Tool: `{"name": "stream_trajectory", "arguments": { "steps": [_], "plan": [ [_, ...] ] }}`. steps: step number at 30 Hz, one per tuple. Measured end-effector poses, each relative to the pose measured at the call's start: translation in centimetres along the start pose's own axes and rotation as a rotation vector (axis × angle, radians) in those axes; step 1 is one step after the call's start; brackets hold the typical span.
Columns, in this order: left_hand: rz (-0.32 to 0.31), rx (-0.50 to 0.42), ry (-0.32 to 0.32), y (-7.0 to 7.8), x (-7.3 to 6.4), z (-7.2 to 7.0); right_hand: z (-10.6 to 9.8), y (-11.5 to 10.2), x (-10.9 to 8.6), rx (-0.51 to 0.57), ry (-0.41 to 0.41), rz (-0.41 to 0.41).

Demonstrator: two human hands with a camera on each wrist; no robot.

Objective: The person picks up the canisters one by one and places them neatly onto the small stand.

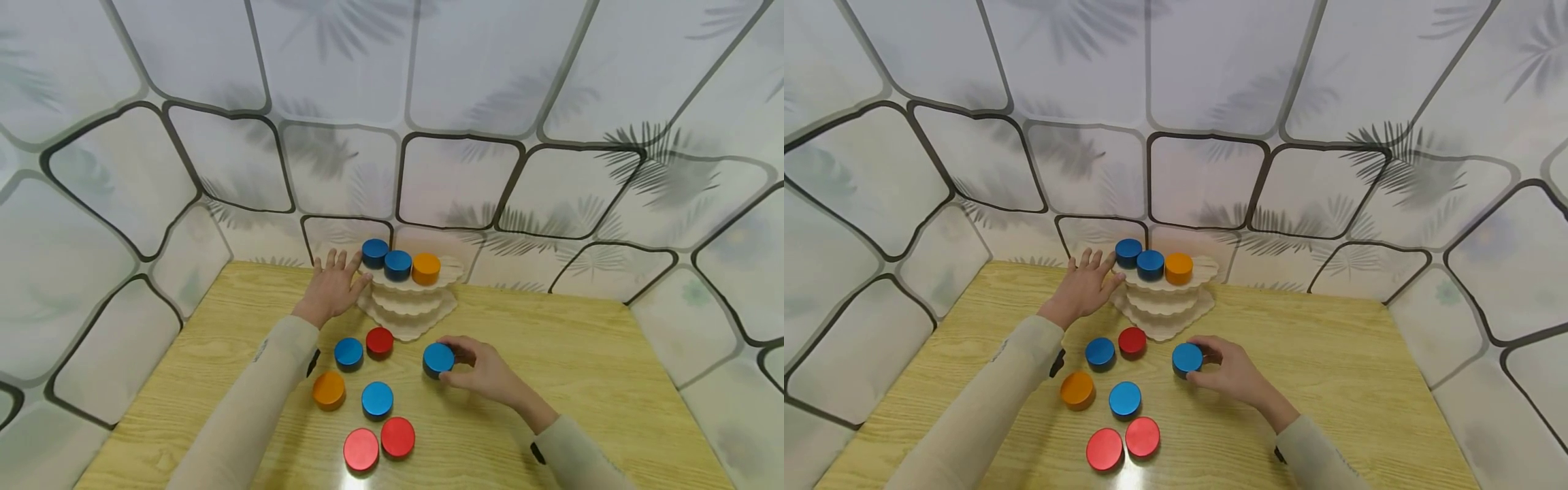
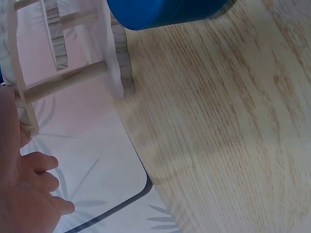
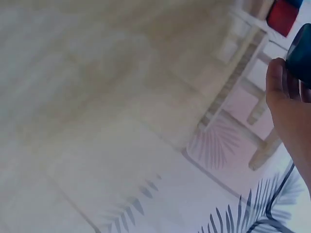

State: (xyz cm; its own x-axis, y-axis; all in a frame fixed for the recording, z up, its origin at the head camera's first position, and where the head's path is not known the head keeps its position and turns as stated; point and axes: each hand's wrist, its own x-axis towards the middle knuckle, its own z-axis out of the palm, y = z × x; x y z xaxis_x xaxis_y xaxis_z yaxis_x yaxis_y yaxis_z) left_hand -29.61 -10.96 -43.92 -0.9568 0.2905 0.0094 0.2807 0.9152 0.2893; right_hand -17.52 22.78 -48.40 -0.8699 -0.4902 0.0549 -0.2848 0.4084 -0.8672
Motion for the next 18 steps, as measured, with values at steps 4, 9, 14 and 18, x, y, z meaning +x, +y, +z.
{"name": "stream_trajectory", "arguments": {
  "steps": [4, 9, 14, 18],
  "plan": [
    [0.001, -0.005, 0.002, 0.0, 0.0, 0.0, -1.0, -0.4, 0.6, 0.006, 0.053, -0.028],
    [-0.001, -0.006, 0.001, 0.0, -0.1, -0.1, -2.6, -0.6, 1.7, -0.017, 0.120, -0.018],
    [0.001, -0.003, -0.004, 0.1, -0.1, -0.2, -4.1, -1.1, 2.7, -0.049, 0.168, 0.013],
    [0.003, 0.011, -0.004, 0.1, 0.0, -0.2, -5.3, -1.5, 3.6, -0.065, 0.196, 0.036]
  ]
}}
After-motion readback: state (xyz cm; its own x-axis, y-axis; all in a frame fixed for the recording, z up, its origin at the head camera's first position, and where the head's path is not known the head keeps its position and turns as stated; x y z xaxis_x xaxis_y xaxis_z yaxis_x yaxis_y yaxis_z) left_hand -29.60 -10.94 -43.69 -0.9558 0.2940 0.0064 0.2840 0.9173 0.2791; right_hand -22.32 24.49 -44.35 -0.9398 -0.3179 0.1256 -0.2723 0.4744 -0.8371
